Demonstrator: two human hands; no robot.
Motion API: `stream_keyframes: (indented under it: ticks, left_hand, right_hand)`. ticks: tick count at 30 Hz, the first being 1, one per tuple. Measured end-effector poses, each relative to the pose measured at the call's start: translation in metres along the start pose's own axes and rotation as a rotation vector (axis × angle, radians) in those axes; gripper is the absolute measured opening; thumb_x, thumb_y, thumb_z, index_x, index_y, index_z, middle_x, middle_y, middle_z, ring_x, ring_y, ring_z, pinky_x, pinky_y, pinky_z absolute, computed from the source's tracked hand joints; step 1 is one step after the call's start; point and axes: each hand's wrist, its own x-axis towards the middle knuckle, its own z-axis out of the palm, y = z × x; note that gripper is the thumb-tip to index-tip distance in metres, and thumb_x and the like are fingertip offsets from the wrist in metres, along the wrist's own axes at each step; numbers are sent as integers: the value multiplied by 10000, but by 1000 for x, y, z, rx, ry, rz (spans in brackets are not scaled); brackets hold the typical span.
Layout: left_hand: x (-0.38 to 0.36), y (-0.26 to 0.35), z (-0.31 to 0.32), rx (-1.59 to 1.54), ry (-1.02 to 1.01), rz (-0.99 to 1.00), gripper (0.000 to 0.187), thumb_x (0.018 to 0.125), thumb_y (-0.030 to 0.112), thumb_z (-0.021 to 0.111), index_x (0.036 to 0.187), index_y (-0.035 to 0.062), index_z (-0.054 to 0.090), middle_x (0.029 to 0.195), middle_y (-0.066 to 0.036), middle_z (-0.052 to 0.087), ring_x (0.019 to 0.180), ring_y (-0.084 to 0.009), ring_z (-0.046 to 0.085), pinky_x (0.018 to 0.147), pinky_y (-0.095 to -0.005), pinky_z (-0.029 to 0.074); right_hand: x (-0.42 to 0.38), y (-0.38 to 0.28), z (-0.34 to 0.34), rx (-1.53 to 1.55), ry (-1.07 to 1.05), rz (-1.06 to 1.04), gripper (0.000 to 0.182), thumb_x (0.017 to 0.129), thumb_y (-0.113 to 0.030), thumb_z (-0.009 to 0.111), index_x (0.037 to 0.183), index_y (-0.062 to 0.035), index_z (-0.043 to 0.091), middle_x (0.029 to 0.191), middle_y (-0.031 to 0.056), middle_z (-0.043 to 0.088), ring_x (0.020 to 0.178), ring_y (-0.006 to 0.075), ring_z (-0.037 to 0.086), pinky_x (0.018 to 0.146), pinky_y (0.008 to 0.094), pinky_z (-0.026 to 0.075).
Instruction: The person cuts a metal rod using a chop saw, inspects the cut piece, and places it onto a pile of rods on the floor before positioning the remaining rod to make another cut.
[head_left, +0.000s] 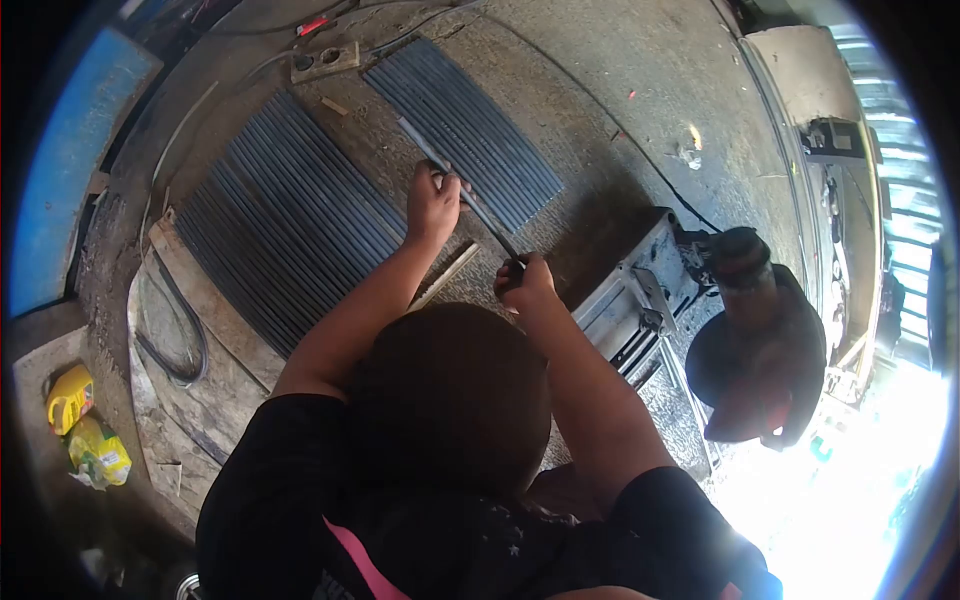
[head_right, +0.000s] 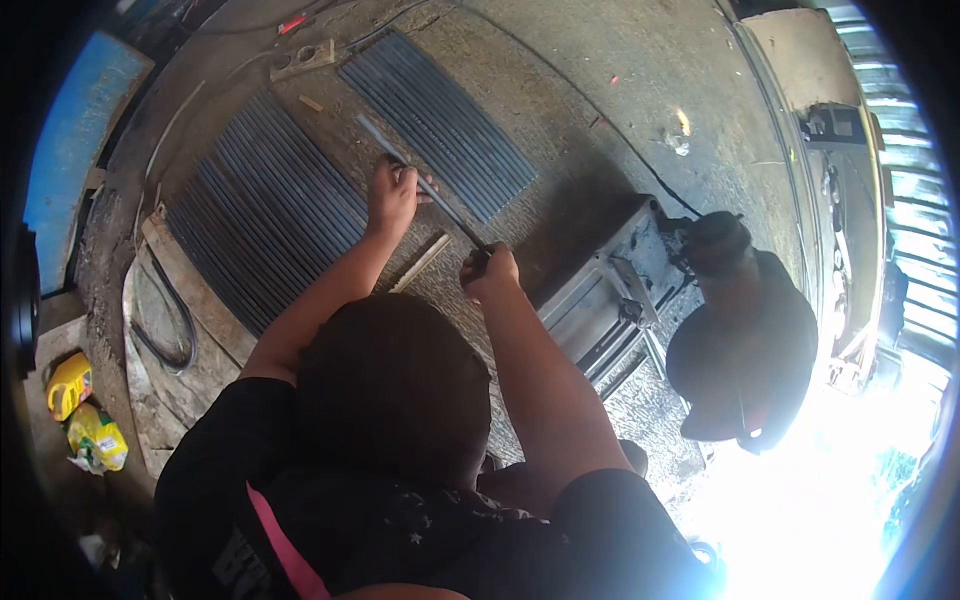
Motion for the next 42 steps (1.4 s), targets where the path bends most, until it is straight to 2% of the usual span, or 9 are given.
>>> stream_keyframes:
  ticks: [5,8,13,19,25,30,35,37,42]
  left_hand:
    - [-38,56,22,-162,-157,236,244,999,165,452,1153,-24,449,1022,-126,532,837,-222,662,678,-348,604]
    - [-48,105,33,-242,-280,94,402,1004,437,492,1047,37,495,956,-142,582,872,-264,673,701,-391,602]
    - [-65,153,53,-436,-446,179,450,1008,429,487,1129,2,419,960,-177,594,942,-339,665,818,-459,584]
    - [-116,219,57,-85,-543,137,479,965,437,575,1043,-28,496,882,-143,627,827,-272,692,726,-367,605]
    - [-176,250,68,92,-595,218,436,974,425,568,969,-11,552,854,-124,649,781,-261,701,681,-349,600]
    - [-229,271,91,274,-636,276,383,958,402,605,956,23,547,872,-144,660,809,-258,700,702,-343,588]
    - [-231,271,127,390,-780,127,356,967,317,609,1026,-30,558,926,-185,670,856,-271,696,758,-366,590]
    - [-218,267,148,447,-792,89,371,973,302,599,1066,-53,538,961,-194,656,893,-286,687,783,-375,587]
    - [-184,227,198,469,-777,-93,417,988,250,567,1191,-94,447,1138,-264,555,1016,-359,641,891,-434,560]
  right_hand:
    - [-68,-27,-3,57,-195,-223,204,916,-246,482,889,-46,509,707,109,540,605,222,522,498,339,422]
    - [-112,-51,-6,52,-338,-387,202,920,-239,475,888,-44,520,714,121,545,618,236,533,525,356,434]
    - [-230,-60,-9,117,-349,-678,224,926,-235,464,914,-30,551,750,125,582,646,251,568,536,366,433]
    - [-311,-50,-47,-17,-398,-928,225,934,-229,458,958,-34,569,806,119,634,639,250,607,530,365,437]
    - [-321,-28,-79,73,-375,-827,189,926,-199,451,946,-49,563,807,132,636,612,272,623,511,397,436]
    - [-308,-32,-110,163,-438,-692,180,933,-201,463,982,-60,563,831,139,632,685,295,648,618,468,483]
    - [-258,-64,-137,235,-449,-577,312,960,-346,550,1038,-44,556,857,133,640,747,294,658,703,487,492]
    - [-227,-83,-145,210,-393,-566,268,985,-349,539,995,-81,550,776,117,618,656,280,625,557,408,466]
    - [-230,-76,-173,355,-358,-425,244,990,-328,530,1013,-85,551,769,104,625,661,270,632,565,392,460]
